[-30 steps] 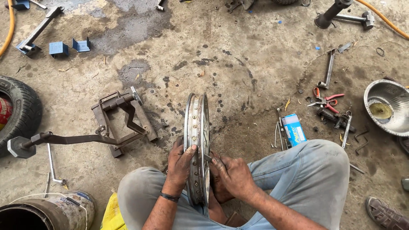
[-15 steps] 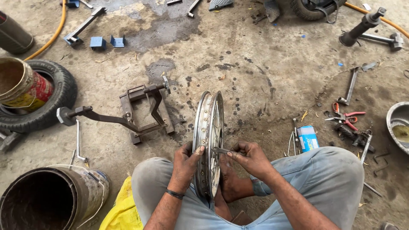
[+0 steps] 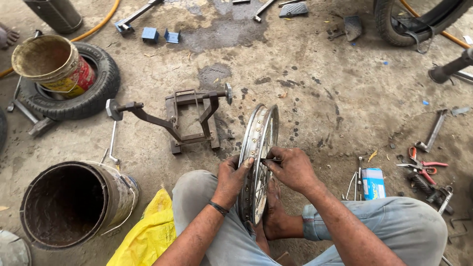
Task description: The person sits on the floor and uses a spoke wrench to tighten the nipples on a bicycle wheel rim. They rotate the wheel and continue adjusting the spokes throughout the clip.
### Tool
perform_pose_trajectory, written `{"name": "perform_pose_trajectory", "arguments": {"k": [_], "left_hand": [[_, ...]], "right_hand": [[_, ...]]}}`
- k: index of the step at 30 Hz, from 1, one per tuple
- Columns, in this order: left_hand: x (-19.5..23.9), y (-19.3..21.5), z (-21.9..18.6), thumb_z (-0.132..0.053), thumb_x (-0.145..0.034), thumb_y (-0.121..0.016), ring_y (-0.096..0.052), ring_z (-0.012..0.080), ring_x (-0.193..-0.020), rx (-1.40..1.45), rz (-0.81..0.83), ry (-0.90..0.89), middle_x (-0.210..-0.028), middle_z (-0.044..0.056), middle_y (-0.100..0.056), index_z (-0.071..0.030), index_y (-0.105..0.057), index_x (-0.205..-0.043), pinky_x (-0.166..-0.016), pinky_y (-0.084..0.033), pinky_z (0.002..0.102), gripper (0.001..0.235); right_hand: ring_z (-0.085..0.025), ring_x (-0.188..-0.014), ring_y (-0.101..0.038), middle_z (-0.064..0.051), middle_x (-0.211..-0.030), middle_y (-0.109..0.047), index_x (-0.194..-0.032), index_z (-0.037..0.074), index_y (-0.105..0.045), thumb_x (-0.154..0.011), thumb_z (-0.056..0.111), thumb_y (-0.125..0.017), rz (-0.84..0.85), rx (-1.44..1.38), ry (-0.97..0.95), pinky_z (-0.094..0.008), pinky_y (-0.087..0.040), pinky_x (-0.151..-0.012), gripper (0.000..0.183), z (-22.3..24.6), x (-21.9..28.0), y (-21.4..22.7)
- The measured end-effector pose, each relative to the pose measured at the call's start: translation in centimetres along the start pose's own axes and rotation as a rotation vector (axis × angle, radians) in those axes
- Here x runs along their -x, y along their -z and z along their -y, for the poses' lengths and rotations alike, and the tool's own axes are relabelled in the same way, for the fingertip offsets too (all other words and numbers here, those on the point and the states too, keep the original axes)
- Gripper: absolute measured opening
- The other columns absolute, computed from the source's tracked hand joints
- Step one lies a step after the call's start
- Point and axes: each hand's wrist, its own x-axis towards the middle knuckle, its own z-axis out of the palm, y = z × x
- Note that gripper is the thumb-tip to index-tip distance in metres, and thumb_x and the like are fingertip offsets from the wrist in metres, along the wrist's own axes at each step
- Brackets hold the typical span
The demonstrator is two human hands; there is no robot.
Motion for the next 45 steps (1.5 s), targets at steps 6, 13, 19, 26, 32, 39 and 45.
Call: {"name": "perform_pose_trajectory", "arguments": {"k": [6, 13, 19, 26, 32, 39, 45], "left_hand": [[-0.3, -0.1, 0.6, -0.026, -0.093, -0.074, -0.068, 0.0132, -0.083, 0.001, -0.034, 0.026, -0.097, 0.011, -0.076, 0.006, -0.072, -0.115, -0.074, -0.059, 0.028, 0.039], [0.2, -0.2, 0.7, -0.025, -0.094, -0.073, -0.069, 0.0136, -0.082, 0.035, -0.044, 0.037, -0.097, 0.011, -0.074, 0.004, -0.069, -0.113, -0.071, -0.061, 0.028, 0.035], [0.1, -0.4, 1.3, -0.023, -0.094, -0.073, -0.068, 0.0113, -0.077, -0.073, -0.072, -0.059, -0.09, 0.008, -0.073, 0.001, -0.071, -0.105, -0.068, -0.059, 0.027, 0.026], [-0.5, -0.4, 1.9, -0.025, -0.1, -0.07, -0.065, 0.0092, -0.077, -0.089, -0.037, -0.129, -0.087, 0.006, -0.071, 0.0, -0.072, -0.103, -0.068, -0.057, 0.026, 0.025], [-0.5, -1.0, 2.2, -0.028, -0.1, -0.068, -0.064, 0.0091, -0.075, -0.111, -0.022, -0.152, -0.083, 0.004, -0.068, -0.001, -0.071, -0.098, -0.067, -0.057, 0.027, 0.027], [-0.3, -1.3, 1.4, -0.031, -0.1, -0.07, -0.063, 0.01, -0.071, -0.297, -0.113, -0.223, -0.079, 0.003, -0.066, 0.0, -0.071, -0.088, -0.063, -0.055, 0.027, 0.033], [-0.3, -1.4, 1.7, -0.033, -0.095, -0.073, -0.065, 0.0111, -0.07, -0.29, -0.108, -0.086, -0.079, 0.007, -0.072, -0.001, -0.075, -0.095, -0.062, -0.055, 0.028, 0.032]], "right_hand": [[-0.02, -0.071, -0.077, -0.007, -0.08, -0.079, -0.097, 0.011, -0.073, -0.091, 0.026, -0.074, 0.095, 0.156, -0.036, -0.037, -0.061, -0.075, 0.016, 1.5, 0.1, 0.9], [-0.015, -0.077, -0.076, -0.006, -0.084, -0.08, -0.096, 0.008, -0.077, -0.085, 0.014, -0.077, 0.089, -0.115, -0.041, -0.037, -0.064, -0.075, 0.012, 0.1, -1.5, 0.3], [-0.017, -0.075, -0.068, -0.008, -0.084, -0.075, -0.101, 0.01, -0.075, -0.089, 0.017, -0.075, 0.033, -0.304, -0.206, -0.037, -0.059, -0.066, 0.014, -2.4, -3.0, 3.2], [-0.017, -0.071, -0.067, -0.01, -0.079, -0.074, -0.102, 0.009, -0.076, -0.095, 0.026, -0.063, 0.384, -0.315, -0.268, -0.033, -0.06, -0.065, 0.022, -7.6, 0.7, -3.1], [-0.018, -0.072, -0.058, -0.013, -0.08, -0.064, -0.1, -0.002, -0.071, -0.109, 0.028, -0.054, 0.152, -0.617, -0.169, -0.036, -0.048, -0.062, 0.036, -8.8, 3.6, -11.2], [-0.025, -0.076, -0.067, -0.019, -0.082, -0.071, -0.1, -0.001, -0.07, -0.108, 0.027, -0.05, -0.089, -0.149, 0.026, -0.043, -0.054, -0.069, 0.035, -3.8, 3.4, -10.0], [-0.014, -0.09, -0.076, -0.004, -0.1, -0.079, -0.108, 0.01, -0.074, -0.086, 0.023, -0.075, 0.202, -0.157, -0.076, -0.035, -0.064, -0.086, 0.025, -4.0, -2.0, 2.4]]}}
